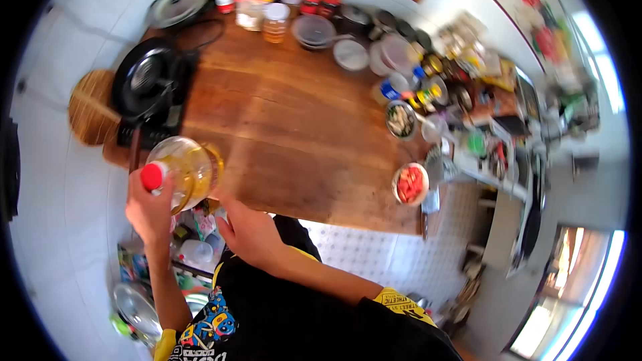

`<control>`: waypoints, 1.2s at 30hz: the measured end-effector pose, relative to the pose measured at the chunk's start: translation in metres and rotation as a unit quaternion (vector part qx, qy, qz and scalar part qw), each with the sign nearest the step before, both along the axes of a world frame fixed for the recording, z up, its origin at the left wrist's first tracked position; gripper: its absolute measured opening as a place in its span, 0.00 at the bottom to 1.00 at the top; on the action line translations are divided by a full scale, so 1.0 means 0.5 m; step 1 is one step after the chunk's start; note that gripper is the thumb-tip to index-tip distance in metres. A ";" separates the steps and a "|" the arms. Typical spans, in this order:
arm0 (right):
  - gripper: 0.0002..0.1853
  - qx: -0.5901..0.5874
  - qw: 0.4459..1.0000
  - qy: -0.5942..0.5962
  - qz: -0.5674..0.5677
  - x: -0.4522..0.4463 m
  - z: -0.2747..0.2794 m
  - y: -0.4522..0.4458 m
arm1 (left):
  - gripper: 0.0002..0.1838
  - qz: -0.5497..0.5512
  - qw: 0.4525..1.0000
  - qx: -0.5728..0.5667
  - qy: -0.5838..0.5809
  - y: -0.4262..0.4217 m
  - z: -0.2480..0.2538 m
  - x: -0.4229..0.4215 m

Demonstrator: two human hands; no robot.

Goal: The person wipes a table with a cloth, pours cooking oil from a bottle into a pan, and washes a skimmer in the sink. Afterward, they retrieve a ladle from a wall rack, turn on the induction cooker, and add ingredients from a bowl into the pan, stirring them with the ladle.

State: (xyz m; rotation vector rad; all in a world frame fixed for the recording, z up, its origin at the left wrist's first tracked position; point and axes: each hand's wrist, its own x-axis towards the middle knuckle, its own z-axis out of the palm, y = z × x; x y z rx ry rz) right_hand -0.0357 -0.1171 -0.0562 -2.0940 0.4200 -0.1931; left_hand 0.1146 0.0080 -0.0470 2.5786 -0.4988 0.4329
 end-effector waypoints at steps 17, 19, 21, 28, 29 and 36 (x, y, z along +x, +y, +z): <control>0.15 0.121 0.930 0.074 -0.338 -0.344 -0.198 -0.149 | 0.30 0.017 0.985 0.076 0.155 0.082 -0.047 0.131; 0.14 0.111 0.911 0.109 -0.382 -0.413 -0.213 -0.201 | 0.31 0.031 0.980 0.094 0.172 0.094 -0.045 0.133; 0.14 0.098 0.899 0.134 -0.406 -0.484 -0.245 -0.250 | 0.31 0.027 0.985 0.075 0.155 0.105 -0.045 0.138; 0.13 0.098 0.825 0.126 -0.542 -0.653 -0.306 -0.297 | 0.13 -0.040 0.991 -0.127 -0.012 -0.127 0.060 -0.143; 0.13 0.099 0.823 0.138 -0.541 -0.662 -0.320 -0.297 | 0.13 -0.096 0.983 -0.152 0.033 -0.164 0.007 -0.156; 0.14 0.184 0.842 0.105 -0.496 -0.795 -0.343 -0.262 | 0.16 -0.476 0.791 -0.017 0.385 -0.434 -0.153 -0.613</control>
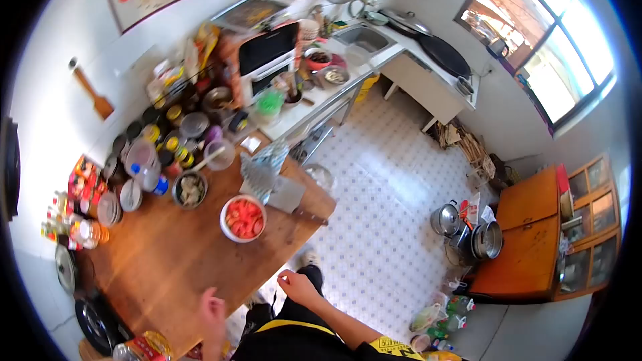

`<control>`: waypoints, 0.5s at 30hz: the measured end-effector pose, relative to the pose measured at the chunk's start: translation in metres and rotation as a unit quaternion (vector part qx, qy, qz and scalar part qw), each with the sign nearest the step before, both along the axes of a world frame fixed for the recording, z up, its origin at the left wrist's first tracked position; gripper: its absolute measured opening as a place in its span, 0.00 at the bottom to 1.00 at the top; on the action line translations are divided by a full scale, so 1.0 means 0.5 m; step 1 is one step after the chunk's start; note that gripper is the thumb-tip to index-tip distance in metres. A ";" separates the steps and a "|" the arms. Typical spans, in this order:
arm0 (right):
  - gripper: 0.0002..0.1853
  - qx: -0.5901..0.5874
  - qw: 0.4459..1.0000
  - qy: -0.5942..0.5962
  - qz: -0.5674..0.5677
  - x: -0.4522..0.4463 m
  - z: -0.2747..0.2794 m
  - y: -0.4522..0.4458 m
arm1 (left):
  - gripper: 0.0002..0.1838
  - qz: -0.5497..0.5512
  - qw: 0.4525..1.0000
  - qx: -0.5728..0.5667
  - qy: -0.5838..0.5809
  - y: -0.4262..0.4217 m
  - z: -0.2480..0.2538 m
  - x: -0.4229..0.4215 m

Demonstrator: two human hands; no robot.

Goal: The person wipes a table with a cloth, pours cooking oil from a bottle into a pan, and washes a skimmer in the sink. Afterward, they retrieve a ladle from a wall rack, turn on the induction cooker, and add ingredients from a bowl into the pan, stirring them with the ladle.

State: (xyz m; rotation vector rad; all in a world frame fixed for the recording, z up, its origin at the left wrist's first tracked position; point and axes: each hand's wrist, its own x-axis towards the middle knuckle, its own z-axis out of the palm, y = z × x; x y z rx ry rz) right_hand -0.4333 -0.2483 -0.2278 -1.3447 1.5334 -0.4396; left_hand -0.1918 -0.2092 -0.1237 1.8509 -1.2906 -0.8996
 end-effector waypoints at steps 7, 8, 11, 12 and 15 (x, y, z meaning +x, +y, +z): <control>0.14 -0.004 0.998 0.047 -0.050 -0.363 -0.025 -0.202 | 0.16 -0.173 0.980 0.033 -0.097 -0.166 -0.174 -0.346; 0.13 -0.023 0.997 0.064 -0.048 -0.434 -0.024 -0.229 | 0.17 -0.178 0.975 0.074 -0.107 -0.199 -0.198 -0.390; 0.12 0.026 0.993 0.058 -0.102 -0.612 -0.006 -0.321 | 0.18 -0.200 0.969 0.054 -0.136 -0.322 -0.252 -0.551; 0.11 0.017 0.991 0.076 -0.110 -0.659 0.011 -0.358 | 0.19 -0.227 0.965 0.074 -0.108 -0.372 -0.225 -0.610; 0.11 0.003 0.988 0.052 -0.145 -0.788 -0.004 -0.496 | 0.21 -0.270 0.957 0.081 -0.068 -0.531 -0.173 -0.796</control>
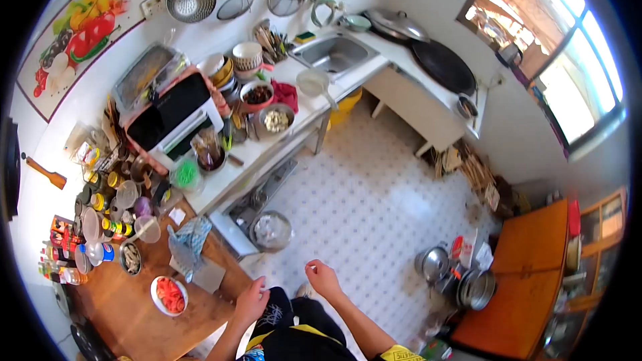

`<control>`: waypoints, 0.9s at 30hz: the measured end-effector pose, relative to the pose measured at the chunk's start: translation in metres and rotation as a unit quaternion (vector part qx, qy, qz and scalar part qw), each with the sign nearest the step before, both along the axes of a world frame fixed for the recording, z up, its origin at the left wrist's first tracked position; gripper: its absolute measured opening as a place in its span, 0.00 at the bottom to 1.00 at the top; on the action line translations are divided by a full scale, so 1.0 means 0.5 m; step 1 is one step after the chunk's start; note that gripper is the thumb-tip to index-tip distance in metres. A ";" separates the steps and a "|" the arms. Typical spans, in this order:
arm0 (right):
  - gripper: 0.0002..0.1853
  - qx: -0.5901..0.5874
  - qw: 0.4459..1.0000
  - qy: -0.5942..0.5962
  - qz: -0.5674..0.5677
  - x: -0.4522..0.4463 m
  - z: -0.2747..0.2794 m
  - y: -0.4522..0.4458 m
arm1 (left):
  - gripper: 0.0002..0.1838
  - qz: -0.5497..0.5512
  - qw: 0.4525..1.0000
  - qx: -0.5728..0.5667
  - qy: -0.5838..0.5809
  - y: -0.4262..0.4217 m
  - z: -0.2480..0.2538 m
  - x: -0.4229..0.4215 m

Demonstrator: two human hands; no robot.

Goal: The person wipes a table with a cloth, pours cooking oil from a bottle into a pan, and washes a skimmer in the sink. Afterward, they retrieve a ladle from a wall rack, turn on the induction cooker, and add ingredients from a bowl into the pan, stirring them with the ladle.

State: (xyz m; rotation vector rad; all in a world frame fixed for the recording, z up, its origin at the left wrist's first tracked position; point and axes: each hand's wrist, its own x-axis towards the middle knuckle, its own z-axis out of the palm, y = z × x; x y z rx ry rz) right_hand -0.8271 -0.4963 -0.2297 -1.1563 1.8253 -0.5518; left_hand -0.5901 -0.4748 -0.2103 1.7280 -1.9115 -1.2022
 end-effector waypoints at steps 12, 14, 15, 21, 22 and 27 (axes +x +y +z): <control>0.13 -0.147 0.988 0.036 -0.009 -0.282 -0.016 -0.750 | 0.20 0.170 0.959 -0.147 0.174 -0.866 -0.085 -0.444; 0.13 -0.133 0.988 0.077 0.000 -0.331 -0.031 -0.838 | 0.21 0.178 0.955 -0.211 0.112 -1.038 -0.133 -0.489; 0.15 -0.130 0.987 0.091 -0.009 -0.351 -0.036 -0.894 | 0.22 0.192 0.953 -0.222 0.077 -1.113 -0.138 -0.508; 0.22 -0.221 0.954 0.201 0.023 -0.428 -0.080 -1.083 | 0.26 0.310 0.936 -0.114 -0.121 -1.300 -0.154 -0.567; 0.23 -0.199 0.958 0.203 0.046 -0.434 -0.086 -1.095 | 0.26 0.334 0.935 0.003 -0.121 -1.299 -0.128 -0.577; 0.25 -0.134 0.982 0.116 0.066 -0.437 -0.124 -1.145 | 0.14 0.392 0.906 -0.151 -0.051 -1.234 -0.241 -0.633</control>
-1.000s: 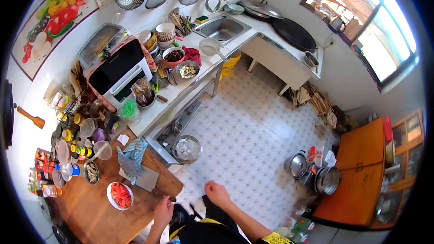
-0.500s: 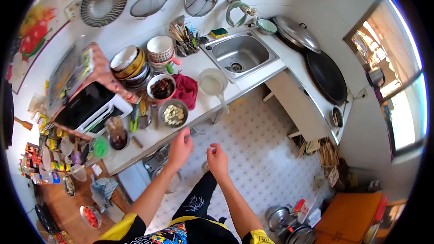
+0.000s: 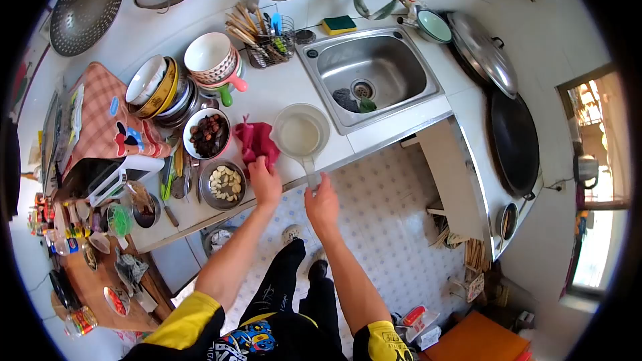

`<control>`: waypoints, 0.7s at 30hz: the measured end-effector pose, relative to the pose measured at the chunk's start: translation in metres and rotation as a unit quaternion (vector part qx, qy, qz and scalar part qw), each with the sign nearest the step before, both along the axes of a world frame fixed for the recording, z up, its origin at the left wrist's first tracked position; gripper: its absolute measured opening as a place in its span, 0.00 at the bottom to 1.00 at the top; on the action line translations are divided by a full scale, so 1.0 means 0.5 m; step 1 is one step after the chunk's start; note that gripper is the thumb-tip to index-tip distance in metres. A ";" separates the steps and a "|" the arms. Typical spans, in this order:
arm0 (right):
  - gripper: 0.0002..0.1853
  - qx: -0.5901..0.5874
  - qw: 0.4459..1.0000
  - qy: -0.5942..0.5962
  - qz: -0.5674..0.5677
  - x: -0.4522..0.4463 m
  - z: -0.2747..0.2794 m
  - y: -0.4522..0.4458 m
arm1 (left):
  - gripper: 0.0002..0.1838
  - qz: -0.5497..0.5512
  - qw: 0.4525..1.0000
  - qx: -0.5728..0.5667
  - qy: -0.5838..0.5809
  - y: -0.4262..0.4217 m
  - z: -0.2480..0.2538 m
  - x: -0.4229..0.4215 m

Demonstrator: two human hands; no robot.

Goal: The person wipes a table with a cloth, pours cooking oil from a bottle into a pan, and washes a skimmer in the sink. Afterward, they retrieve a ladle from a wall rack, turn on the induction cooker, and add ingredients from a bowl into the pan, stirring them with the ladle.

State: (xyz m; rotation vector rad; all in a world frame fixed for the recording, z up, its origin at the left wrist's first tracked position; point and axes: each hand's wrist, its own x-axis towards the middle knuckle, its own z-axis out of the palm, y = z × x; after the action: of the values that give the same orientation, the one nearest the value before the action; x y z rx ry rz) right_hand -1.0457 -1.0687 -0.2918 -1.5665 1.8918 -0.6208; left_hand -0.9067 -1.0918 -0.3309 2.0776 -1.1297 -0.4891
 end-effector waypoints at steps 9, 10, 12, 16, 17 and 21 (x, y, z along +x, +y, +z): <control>0.19 -0.182 0.980 -0.006 0.081 -0.042 0.017 0.025 | 0.12 0.011 0.979 -0.139 0.147 0.352 0.146 -0.126; 0.18 -0.090 0.983 -0.144 0.074 -0.037 0.045 0.060 | 0.12 -0.009 0.976 -0.104 0.192 0.400 0.183 -0.113; 0.20 0.115 0.940 -0.254 0.195 -0.040 0.051 0.134 | 0.12 -0.039 0.963 -0.083 0.252 0.504 0.244 -0.094; 0.33 0.577 0.595 -0.495 0.260 0.031 0.127 0.358 | 0.15 -0.028 0.944 -0.042 0.326 0.678 0.386 -0.013; 0.35 0.612 0.545 -0.499 0.282 0.057 0.178 0.400 | 0.15 0.002 0.954 -0.023 0.298 0.714 0.410 -0.004; 0.32 0.697 0.509 -0.272 0.426 0.204 0.287 0.553 | 0.13 0.231 0.943 -0.041 0.235 0.928 0.427 0.088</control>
State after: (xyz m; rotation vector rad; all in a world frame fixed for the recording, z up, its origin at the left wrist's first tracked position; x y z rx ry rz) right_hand -0.9435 -0.7921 -0.1485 -0.6965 0.4043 0.7240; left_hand -0.8629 -0.6280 -0.1171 1.9235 -0.3637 -0.6434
